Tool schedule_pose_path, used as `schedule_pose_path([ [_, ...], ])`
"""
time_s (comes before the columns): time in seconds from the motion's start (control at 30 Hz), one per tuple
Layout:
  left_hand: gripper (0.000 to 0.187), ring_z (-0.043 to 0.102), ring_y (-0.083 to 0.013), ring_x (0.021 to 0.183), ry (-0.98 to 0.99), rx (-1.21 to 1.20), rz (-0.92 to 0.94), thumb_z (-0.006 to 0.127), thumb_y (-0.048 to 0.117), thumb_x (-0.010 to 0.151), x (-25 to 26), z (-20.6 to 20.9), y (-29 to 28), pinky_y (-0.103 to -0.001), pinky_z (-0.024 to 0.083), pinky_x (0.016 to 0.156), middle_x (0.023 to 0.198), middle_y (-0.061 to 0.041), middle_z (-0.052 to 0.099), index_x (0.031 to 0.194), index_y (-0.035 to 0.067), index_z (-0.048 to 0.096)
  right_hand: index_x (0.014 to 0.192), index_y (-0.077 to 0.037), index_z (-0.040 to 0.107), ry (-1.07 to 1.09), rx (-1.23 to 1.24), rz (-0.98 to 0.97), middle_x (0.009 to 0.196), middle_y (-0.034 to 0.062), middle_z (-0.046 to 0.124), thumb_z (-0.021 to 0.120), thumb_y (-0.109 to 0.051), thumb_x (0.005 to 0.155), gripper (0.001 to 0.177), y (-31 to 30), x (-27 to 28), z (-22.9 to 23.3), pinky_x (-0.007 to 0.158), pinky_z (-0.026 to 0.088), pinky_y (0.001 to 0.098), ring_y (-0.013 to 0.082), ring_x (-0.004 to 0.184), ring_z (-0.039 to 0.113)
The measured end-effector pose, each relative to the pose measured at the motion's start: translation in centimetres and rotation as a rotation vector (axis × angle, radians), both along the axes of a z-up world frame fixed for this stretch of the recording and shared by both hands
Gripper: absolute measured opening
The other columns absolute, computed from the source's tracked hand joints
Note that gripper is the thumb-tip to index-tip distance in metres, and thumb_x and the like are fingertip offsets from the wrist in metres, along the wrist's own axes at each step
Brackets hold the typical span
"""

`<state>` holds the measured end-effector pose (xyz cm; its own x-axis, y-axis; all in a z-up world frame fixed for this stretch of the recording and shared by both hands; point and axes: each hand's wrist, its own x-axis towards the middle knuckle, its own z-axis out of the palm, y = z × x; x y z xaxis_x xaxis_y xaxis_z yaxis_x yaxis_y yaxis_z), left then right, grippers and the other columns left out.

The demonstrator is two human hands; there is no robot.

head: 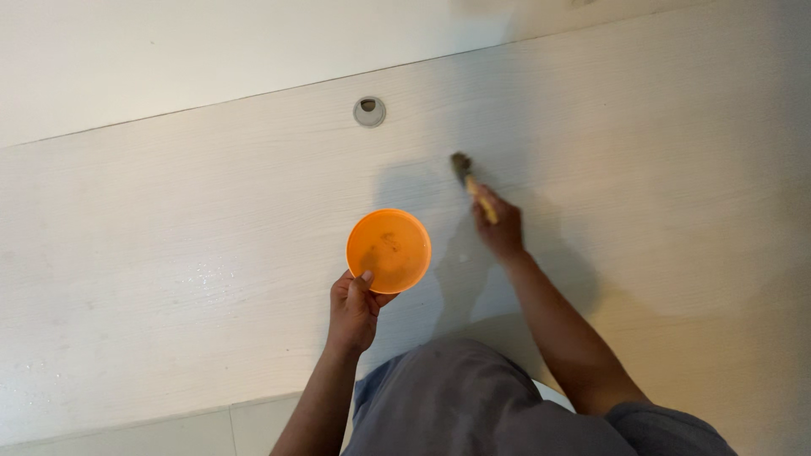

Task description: The person applies a clear liquid to a white wooden surface using a brush while holding a small orange container of the liquid by hand.

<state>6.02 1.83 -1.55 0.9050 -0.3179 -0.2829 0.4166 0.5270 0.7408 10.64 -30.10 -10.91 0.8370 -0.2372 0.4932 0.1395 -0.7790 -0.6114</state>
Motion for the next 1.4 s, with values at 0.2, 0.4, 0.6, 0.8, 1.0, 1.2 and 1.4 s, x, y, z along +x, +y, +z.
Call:
schedule_pose_path([
  [0.2,0.033,0.075,-0.0305,0.107,-0.006,0.006,-0.023,0.05,0.02,0.106,0.3,0.5,0.2,-0.047,0.063,0.098,0.115,-0.023,0.072,0.119,-0.009,0.059,0.127,0.0,0.07,0.149,0.192,-0.282,0.103,0.0178,0.078,0.064,-0.021,0.103,0.032,-4.4,-0.7,1.2,0.08,0.062,0.036,0.0261,0.089,0.078],
  [0.4,0.036,0.074,-0.0318,0.109,0.024,0.027,-0.03,0.048,0.02,0.106,0.6,0.8,0.1,-0.047,0.061,0.1,0.117,-0.024,0.072,0.122,-0.011,0.059,0.124,0.0,0.068,-0.054,-0.072,-0.131,0.107,0.0228,0.076,0.068,-0.021,0.1,0.032,-0.4,2.1,-1.2,0.081,0.062,0.0412,0.0356,0.09,0.075],
  [0.6,0.035,0.074,-0.0318,0.107,0.027,0.021,-0.028,0.047,0.019,0.106,1.0,0.5,-0.2,-0.047,0.063,0.098,0.116,-0.024,0.072,0.122,-0.009,0.059,0.126,-0.003,0.07,0.121,0.163,0.033,0.106,0.0199,0.076,0.067,-0.021,0.1,0.031,4.3,2.8,0.9,0.081,0.062,0.0394,0.0327,0.093,0.076],
  [0.8,0.034,0.073,-0.0309,0.108,0.039,0.012,-0.041,0.047,0.018,0.105,1.0,0.5,-0.4,-0.046,0.062,0.098,0.117,-0.022,0.072,0.123,-0.008,0.059,0.121,0.0,0.071,-0.078,0.001,-0.081,0.115,0.0208,0.076,0.067,-0.019,0.103,0.027,-3.2,2.6,0.7,0.082,0.062,0.0356,0.0293,0.094,0.077],
  [1.0,0.035,0.074,-0.0311,0.107,0.037,0.086,-0.059,0.049,0.021,0.105,1.3,0.8,-0.2,-0.047,0.063,0.099,0.115,-0.023,0.072,0.122,-0.008,0.059,0.127,0.002,0.069,0.154,0.11,-0.282,0.101,0.019,0.077,0.064,-0.022,0.104,0.033,-4.9,3.2,0.9,0.077,0.062,0.0369,0.0288,0.085,0.078],
  [1.2,0.034,0.074,-0.0306,0.106,0.048,0.071,-0.048,0.049,0.021,0.105,1.7,0.4,-0.2,-0.046,0.063,0.099,0.114,-0.022,0.072,0.121,-0.007,0.06,0.123,0.0,0.07,0.031,0.004,-0.032,0.098,0.0226,0.075,0.067,-0.023,0.099,0.033,2.6,5.4,0.1,0.08,0.06,0.0445,0.0378,0.087,0.074],
  [1.4,0.033,0.075,-0.03,0.105,0.032,0.07,-0.047,0.048,0.02,0.107,2.0,0.3,-0.1,-0.046,0.064,0.096,0.112,-0.023,0.073,0.119,-0.008,0.06,0.124,-0.002,0.07,0.078,0.141,0.075,0.112,0.0197,0.076,0.065,-0.021,0.098,0.033,3.1,5.8,1.3,0.082,0.063,0.039,0.0338,0.093,0.077],
])
